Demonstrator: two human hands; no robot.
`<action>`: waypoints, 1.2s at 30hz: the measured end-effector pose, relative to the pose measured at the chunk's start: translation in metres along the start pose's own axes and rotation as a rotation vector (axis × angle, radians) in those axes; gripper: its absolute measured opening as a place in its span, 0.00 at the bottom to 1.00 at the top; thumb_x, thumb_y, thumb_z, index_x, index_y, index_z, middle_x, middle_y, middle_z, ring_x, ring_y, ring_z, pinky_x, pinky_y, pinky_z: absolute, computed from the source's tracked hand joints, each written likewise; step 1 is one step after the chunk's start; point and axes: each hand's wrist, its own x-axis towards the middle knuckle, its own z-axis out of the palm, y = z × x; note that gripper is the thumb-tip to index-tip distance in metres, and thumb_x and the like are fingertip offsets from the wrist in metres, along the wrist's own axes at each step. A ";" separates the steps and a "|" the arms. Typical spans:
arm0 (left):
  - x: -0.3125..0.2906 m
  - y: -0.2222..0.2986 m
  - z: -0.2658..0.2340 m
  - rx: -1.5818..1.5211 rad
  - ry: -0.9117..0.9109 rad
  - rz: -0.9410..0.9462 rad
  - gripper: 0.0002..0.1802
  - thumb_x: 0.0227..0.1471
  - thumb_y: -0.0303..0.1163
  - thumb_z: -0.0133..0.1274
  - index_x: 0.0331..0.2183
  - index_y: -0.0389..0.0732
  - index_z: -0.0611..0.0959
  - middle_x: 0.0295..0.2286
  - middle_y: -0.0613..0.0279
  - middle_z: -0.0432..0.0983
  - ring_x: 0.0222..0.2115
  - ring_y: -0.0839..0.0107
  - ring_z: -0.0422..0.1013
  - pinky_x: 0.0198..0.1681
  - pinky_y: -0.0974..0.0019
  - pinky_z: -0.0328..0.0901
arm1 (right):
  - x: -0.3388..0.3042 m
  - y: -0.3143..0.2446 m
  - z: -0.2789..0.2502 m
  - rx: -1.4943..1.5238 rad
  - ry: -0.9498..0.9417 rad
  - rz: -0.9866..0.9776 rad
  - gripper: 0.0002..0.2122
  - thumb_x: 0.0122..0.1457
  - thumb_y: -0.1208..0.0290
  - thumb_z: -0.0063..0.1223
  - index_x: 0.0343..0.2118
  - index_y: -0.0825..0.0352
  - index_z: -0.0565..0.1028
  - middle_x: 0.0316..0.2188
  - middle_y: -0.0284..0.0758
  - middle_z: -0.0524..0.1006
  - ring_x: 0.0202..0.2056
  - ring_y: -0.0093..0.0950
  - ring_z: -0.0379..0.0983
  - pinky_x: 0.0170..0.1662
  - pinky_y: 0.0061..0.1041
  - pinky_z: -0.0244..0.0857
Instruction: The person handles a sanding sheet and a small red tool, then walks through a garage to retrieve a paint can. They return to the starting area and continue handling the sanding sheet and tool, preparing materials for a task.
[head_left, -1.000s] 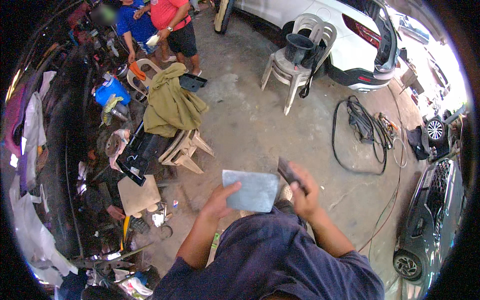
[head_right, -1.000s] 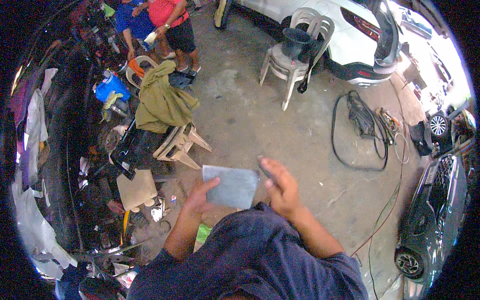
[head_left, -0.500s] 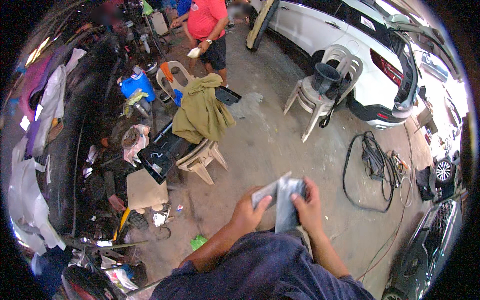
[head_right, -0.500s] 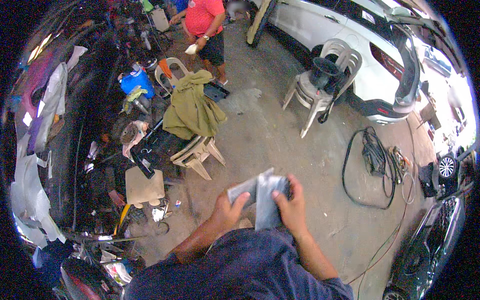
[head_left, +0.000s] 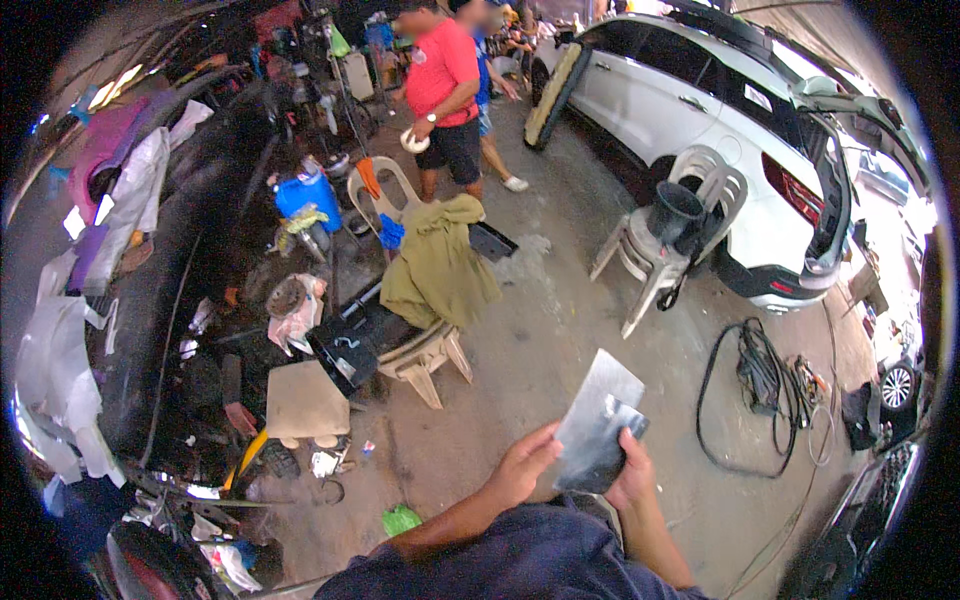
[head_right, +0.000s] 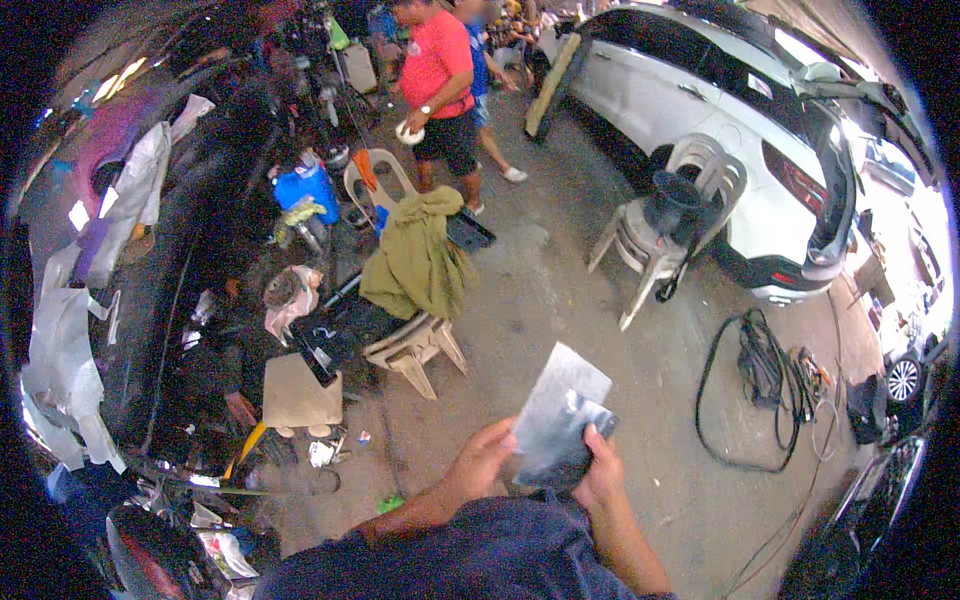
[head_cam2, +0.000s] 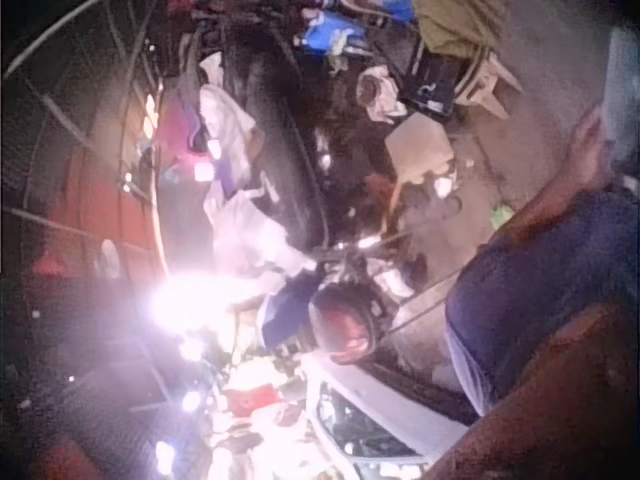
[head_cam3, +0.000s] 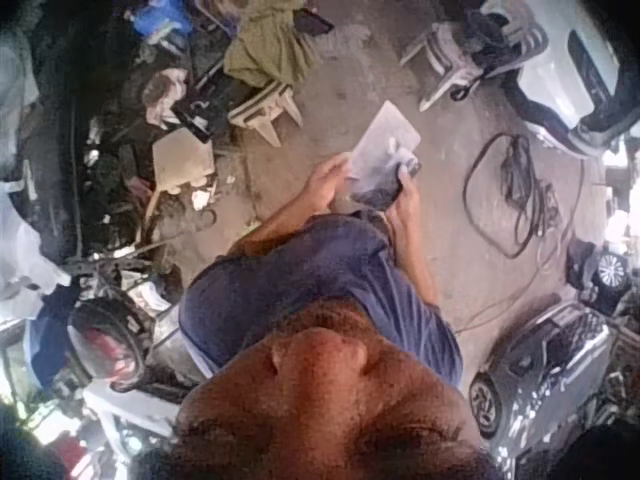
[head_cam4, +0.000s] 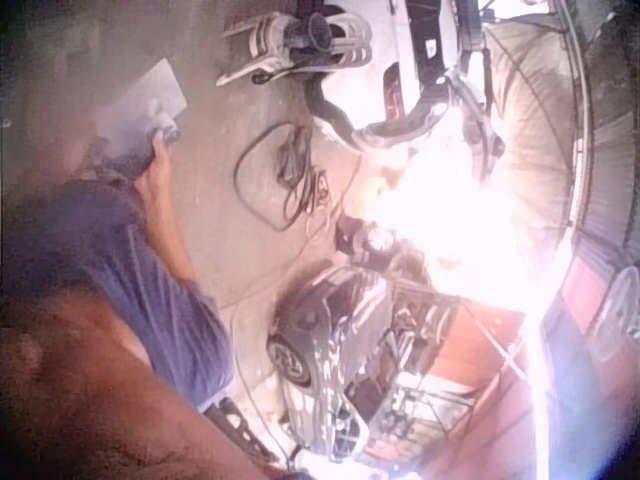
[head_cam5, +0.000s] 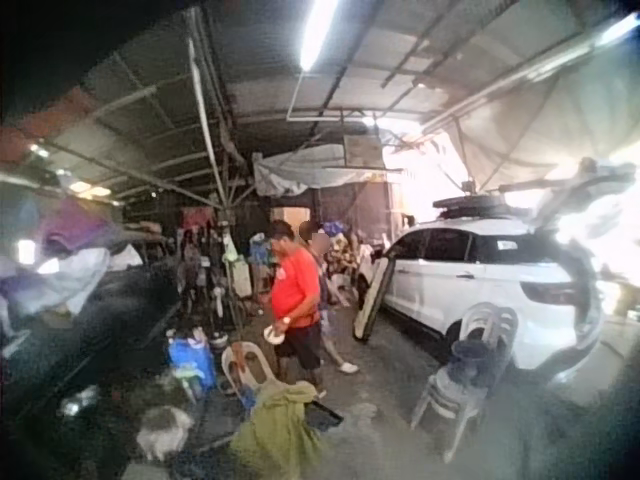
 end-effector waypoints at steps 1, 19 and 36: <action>0.000 0.002 -0.005 0.099 -0.041 -0.047 0.24 0.66 0.34 0.49 0.58 0.32 0.72 0.51 0.60 0.74 0.53 0.73 0.67 0.60 0.67 0.58 | -0.002 -0.006 0.007 -0.028 -0.018 -0.064 0.22 0.65 0.59 0.51 0.57 0.68 0.69 0.51 0.42 0.77 0.51 0.43 0.75 0.55 0.52 0.68; 0.004 0.022 -0.023 0.434 0.018 -0.119 0.09 0.58 0.33 0.60 0.31 0.36 0.84 0.29 0.69 0.80 0.33 0.81 0.72 0.39 0.72 0.67 | -0.024 -0.057 0.001 -0.743 0.002 -0.064 0.12 0.59 0.67 0.60 0.40 0.70 0.80 0.34 0.31 0.81 0.35 0.23 0.77 0.41 0.26 0.71; 0.054 -0.297 -0.208 1.399 -0.495 -0.133 0.17 0.60 0.37 0.49 0.46 0.36 0.80 0.42 0.46 0.79 0.43 0.56 0.76 0.49 0.58 0.68 | 0.018 -0.066 -0.153 -1.229 0.440 -0.050 0.15 0.62 0.64 0.56 0.36 0.76 0.77 0.29 0.34 0.80 0.32 0.25 0.75 0.37 0.32 0.68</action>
